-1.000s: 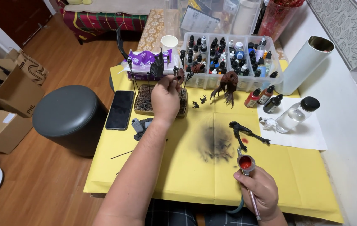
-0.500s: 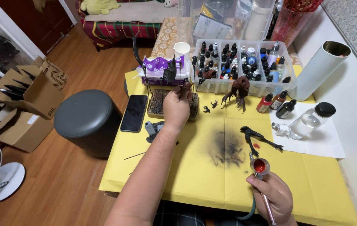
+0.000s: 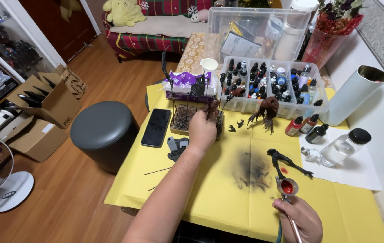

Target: Airbrushing a small model component with red paint while rotating it for even coverage.

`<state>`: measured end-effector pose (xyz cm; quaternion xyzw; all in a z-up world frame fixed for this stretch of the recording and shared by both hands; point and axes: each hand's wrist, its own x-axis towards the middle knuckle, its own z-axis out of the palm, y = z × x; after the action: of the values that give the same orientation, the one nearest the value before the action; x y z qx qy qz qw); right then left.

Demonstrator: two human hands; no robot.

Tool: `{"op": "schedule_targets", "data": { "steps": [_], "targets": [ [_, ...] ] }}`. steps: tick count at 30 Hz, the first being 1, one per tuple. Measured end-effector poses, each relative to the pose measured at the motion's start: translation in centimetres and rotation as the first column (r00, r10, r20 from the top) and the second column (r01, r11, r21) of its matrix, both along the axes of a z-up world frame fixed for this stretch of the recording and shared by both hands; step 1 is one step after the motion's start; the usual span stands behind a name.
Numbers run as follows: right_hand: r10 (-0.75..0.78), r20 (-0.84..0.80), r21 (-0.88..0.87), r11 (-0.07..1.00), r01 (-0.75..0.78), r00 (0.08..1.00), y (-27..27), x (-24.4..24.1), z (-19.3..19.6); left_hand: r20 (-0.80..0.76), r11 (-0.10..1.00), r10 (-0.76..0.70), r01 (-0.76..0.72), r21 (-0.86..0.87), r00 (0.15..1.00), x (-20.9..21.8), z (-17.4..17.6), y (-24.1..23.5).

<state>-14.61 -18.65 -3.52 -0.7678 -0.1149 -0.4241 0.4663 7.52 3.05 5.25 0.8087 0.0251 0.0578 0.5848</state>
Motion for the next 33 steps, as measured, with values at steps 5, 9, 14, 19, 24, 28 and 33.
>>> {"op": "schedule_targets", "data": {
  "steps": [5, 9, 14, 19, 24, 28, 33],
  "targets": [
    [-0.052, -0.062, -0.002, 0.999, 0.052, 0.997, 0.2, -0.4, 0.4, -0.045, 0.995, -0.023, 0.028, 0.100, 0.999, 0.2, -0.4, 0.3],
    [-0.055, -0.064, -0.020, 0.998, 0.054, 0.996, 0.1, -0.3, 0.6, -0.056, 0.972, -0.052, 0.063, 0.225, 0.997, 0.2, -0.8, 0.5],
    [-0.126, -0.097, 0.034, 0.991, 0.130, 0.987, 0.4, -0.2, -0.2, -0.078, 0.939, -0.097, 0.117, 0.323, 0.992, -0.5, -0.2, 1.1],
    [-0.101, -0.065, 0.031, 0.994, 0.103, 0.993, 0.4, 0.1, -0.1, -0.113, 0.926, -0.147, 0.177, 0.334, 0.983, -1.1, 0.8, 1.4],
    [-0.111, -0.059, 0.027, 0.993, 0.113, 0.992, 0.3, 0.2, -0.6, -0.146, 0.915, -0.152, 0.195, 0.354, 0.978, -0.9, 1.2, 1.7],
    [-0.098, -0.062, -0.013, 0.995, 0.097, 0.993, 0.3, 0.2, 0.2, -0.118, 0.901, -0.171, 0.203, 0.383, 0.978, -0.6, 0.8, 1.8],
    [-0.068, -0.033, -0.076, 0.995, 0.065, 0.997, -0.2, 0.5, 0.2, -0.075, 0.893, -0.168, 0.184, 0.412, 0.983, -0.1, -0.1, 1.9]
  ]
}}
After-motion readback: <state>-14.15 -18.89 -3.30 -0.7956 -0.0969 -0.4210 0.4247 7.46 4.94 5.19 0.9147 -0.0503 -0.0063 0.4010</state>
